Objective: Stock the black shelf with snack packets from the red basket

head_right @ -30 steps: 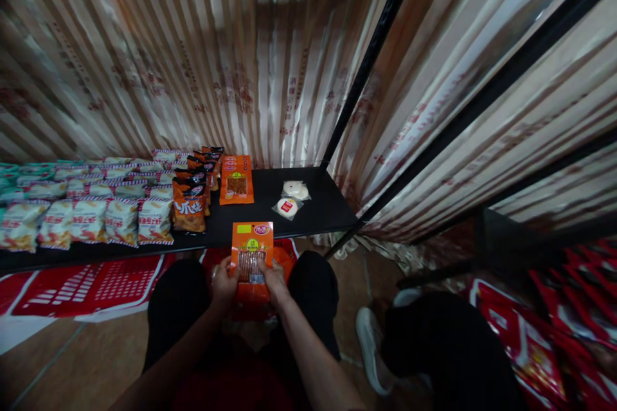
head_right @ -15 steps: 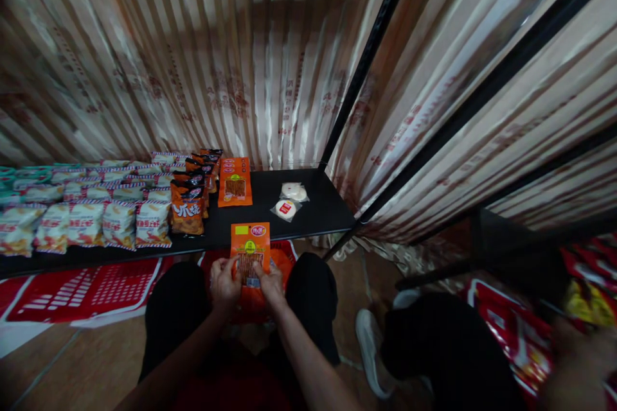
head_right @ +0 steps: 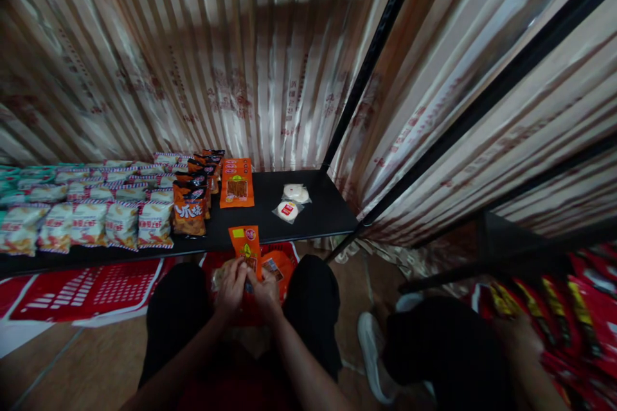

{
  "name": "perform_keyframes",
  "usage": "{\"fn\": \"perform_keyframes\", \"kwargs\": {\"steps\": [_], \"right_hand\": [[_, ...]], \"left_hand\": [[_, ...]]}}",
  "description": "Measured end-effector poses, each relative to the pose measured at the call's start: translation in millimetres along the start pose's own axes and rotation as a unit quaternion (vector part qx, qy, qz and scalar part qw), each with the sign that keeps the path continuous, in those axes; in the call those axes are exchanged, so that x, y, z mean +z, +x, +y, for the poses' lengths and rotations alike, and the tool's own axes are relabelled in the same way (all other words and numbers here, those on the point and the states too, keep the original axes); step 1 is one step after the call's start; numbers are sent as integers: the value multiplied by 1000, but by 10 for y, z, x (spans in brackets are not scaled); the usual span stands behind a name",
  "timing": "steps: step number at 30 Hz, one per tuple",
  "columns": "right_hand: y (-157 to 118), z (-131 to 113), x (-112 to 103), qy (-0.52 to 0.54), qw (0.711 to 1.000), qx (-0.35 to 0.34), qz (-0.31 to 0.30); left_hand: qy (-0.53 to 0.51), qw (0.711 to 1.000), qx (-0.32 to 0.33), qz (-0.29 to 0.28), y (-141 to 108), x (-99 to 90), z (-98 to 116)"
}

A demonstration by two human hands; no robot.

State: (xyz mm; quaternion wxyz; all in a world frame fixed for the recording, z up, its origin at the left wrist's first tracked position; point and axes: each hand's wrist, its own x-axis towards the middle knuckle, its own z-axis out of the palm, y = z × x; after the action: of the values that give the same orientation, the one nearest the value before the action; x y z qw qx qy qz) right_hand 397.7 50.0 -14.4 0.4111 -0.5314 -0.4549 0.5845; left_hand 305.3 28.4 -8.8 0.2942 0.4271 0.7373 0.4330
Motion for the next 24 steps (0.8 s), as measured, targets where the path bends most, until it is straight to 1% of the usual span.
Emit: {"fn": "perform_keyframes", "kwargs": {"steps": [5, 7, 9, 11, 15, 19, 22, 24], "right_hand": [[-69, -29, 41, -65, 997, -39, -16], [-106, -40, 55, -79, 996, -37, -26], [-150, -61, 69, -99, 994, -35, -20], [-191, -89, 84, -110, 993, -50, -19], [-252, -121, 121, -133, 985, -107, -31], [-303, -89, 159, -200, 960, -195, -8], [-351, -52, 194, -227, 945, -237, 0], [-382, -35, 221, -245, 938, -247, 9]], "left_hand": [[-33, 998, -26, -49, -56, -59, 80], [-36, 997, -35, -61, -68, -81, 106], [-39, 996, -42, -70, -78, -96, 130], [-44, 995, -42, -74, -88, -104, 156], [-54, 995, -44, -68, -106, -121, 205], [-93, 992, -60, -66, -99, -152, 200], [-110, 987, -94, -63, -75, -169, 150], [-118, 985, -121, -46, -52, -175, 106]]}}
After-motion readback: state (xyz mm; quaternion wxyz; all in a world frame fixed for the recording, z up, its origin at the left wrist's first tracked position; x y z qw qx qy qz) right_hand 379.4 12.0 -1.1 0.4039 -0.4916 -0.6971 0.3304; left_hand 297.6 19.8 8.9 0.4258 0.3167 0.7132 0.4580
